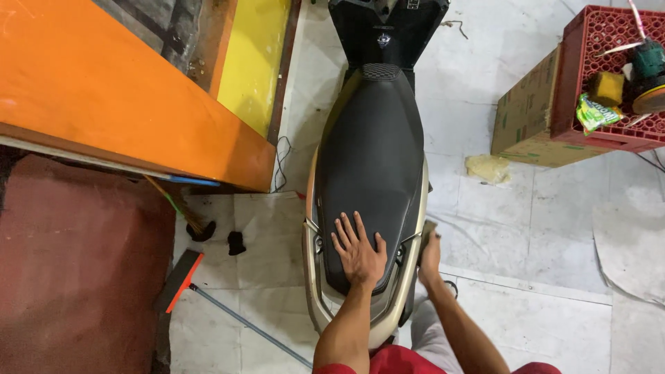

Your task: Sanding the side panel of a motorcycle with a sanding block.

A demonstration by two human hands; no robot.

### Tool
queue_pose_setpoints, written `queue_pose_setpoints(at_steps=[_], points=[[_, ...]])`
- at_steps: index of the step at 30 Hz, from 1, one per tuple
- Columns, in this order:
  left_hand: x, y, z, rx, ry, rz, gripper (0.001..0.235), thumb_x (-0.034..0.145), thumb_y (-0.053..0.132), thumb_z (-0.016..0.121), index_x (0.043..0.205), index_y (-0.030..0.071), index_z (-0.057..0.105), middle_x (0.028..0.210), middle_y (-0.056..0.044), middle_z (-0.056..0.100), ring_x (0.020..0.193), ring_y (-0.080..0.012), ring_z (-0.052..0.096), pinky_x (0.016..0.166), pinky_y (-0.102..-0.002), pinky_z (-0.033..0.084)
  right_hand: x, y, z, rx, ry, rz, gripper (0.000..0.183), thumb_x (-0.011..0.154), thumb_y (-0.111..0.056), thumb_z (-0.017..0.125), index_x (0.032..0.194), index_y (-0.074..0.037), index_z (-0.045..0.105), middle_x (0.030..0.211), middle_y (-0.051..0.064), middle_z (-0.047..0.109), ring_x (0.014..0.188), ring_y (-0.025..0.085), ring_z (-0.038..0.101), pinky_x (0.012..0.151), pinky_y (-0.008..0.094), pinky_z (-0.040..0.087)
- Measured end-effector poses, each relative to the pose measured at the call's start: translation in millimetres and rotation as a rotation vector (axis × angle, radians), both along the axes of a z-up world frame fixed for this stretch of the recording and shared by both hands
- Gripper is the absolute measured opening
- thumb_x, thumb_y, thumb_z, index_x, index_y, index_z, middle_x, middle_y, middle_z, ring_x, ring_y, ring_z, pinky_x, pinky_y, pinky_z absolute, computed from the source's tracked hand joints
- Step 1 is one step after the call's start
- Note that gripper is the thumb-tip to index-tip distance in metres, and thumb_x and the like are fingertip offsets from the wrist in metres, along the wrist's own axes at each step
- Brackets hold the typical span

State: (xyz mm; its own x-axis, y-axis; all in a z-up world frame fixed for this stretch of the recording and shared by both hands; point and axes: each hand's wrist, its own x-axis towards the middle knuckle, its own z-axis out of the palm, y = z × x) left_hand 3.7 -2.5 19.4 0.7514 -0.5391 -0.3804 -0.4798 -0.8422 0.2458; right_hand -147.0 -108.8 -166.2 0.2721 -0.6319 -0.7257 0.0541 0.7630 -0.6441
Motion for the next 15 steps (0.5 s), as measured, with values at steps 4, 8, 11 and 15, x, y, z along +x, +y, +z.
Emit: queue_pose_setpoints(at_steps=[4,8,11,15], points=[[-2,2,-6,-0.033,-0.024,-0.001,0.078,0.1,0.044,0.04,0.162,0.007,0.011,0.169,-0.021,0.004,0.156,-0.0371,0.001,0.123,-0.055,0.001,13,-32,-9,-0.013,0.08,-0.02,0.048,0.108,-0.048,0.037,0.128,-0.008,0.054,0.11,0.011,0.064,0.091,0.021,0.064,0.08,0.038,0.055],[0,1,-5,-0.047,-0.025,0.001,0.078,0.1,0.044,0.041,0.162,0.006,0.011,0.169,-0.022,0.003,0.156,-0.0371,0.002,0.124,-0.055,0.001,7,-22,-16,0.1,-0.052,-0.036,0.052,0.107,-0.049,0.034,0.128,-0.009,0.059,0.111,0.01,0.069,0.094,0.021,0.068,0.082,0.036,0.058],[-3,2,-6,-0.051,-0.035,0.007,0.078,0.1,0.044,0.04,0.163,0.006,0.011,0.169,-0.021,0.003,0.156,-0.037,0.001,0.124,-0.055,0.001,-14,22,-15,0.164,-0.046,0.036,0.058,0.107,-0.057,0.033,0.119,-0.008,0.062,0.095,0.011,0.067,0.08,0.025,0.064,0.072,0.042,0.055],[-1,2,-6,-0.065,-0.031,0.009,0.077,0.101,0.044,0.038,0.163,0.007,0.01,0.169,-0.021,0.002,0.156,-0.038,0.001,0.123,-0.055,0.001,-40,91,-8,0.277,0.004,0.013,0.056,0.105,-0.055,0.035,0.118,-0.009,0.065,0.096,0.01,0.069,0.08,0.024,0.064,0.073,0.041,0.055]])
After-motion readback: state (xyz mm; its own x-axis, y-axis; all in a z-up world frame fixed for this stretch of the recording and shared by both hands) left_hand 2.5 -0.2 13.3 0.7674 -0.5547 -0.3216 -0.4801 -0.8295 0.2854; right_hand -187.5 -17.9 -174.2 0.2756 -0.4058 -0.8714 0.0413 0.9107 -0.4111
